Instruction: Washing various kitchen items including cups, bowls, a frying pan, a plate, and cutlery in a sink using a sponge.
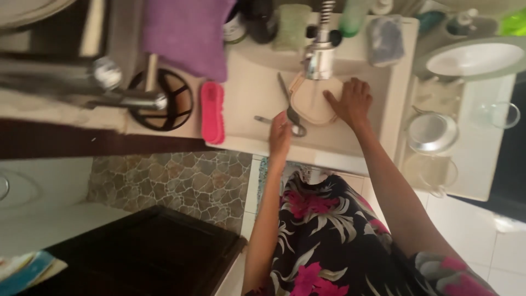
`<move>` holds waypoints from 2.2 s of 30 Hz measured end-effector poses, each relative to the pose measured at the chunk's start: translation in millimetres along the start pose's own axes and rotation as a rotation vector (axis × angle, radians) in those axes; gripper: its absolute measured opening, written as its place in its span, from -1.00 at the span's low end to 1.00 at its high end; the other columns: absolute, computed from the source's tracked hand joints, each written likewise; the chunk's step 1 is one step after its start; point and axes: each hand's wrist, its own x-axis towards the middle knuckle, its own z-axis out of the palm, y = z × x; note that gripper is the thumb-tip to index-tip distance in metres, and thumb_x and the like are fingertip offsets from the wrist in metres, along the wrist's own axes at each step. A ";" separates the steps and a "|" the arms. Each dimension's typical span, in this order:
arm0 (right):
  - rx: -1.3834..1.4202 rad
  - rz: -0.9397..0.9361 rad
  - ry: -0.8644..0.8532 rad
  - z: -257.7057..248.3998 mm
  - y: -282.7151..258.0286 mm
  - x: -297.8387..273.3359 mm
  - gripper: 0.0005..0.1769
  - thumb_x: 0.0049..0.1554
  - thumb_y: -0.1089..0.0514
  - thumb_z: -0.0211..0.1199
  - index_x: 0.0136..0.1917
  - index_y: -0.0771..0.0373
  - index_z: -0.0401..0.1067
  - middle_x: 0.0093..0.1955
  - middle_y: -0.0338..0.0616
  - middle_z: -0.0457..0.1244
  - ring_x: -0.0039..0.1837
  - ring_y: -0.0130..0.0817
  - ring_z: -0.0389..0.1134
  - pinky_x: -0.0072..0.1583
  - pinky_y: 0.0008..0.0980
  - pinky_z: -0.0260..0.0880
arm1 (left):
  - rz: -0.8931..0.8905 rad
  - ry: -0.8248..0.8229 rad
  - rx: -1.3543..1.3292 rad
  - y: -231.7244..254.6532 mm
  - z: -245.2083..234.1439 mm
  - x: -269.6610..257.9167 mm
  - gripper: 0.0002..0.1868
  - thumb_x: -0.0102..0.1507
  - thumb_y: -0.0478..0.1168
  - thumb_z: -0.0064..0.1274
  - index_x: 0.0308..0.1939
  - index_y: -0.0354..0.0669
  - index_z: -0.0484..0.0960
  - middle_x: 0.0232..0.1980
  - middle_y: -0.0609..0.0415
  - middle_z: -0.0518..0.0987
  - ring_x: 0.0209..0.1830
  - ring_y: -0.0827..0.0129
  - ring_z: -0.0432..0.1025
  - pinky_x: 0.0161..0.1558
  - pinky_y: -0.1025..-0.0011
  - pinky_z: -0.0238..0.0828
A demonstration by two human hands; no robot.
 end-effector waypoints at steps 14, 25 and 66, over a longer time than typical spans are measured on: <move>1.013 -0.020 -0.262 -88.3 -103.4 -48.0 -0.35 0.20 0.19 0.34 0.46 0.15 0.12 -0.07 -0.03 0.35 -0.08 -0.37 0.44 -0.10 -0.40 0.41 | -0.325 -0.167 -0.383 30.8 5.1 24.2 -0.32 0.33 0.23 -0.14 0.33 -0.17 0.28 0.26 0.00 0.39 0.16 0.21 0.35 -0.06 0.14 0.41; -0.296 -0.667 -0.082 -113.5 -53.2 -57.6 -0.72 0.05 -0.06 0.33 0.05 -0.03 0.52 0.02 -0.51 0.42 0.38 -0.50 0.34 0.52 0.61 -0.52 | -0.049 -0.123 -0.146 9.2 -0.9 76.1 -0.28 0.31 0.06 -0.09 0.53 -0.13 0.32 0.18 -0.20 0.54 -0.19 0.32 0.45 -0.47 0.56 0.39; 1.423 0.633 -0.653 -109.6 -50.5 -31.3 -0.21 0.13 -0.21 0.30 0.43 0.30 0.19 0.22 0.04 0.31 0.23 -0.04 0.41 0.14 -0.04 0.59 | -0.284 -0.143 -0.399 39.6 -25.5 27.6 -0.08 0.18 0.36 0.16 0.34 -0.25 0.33 -0.14 0.12 0.39 -0.35 0.49 0.12 -0.30 0.55 0.16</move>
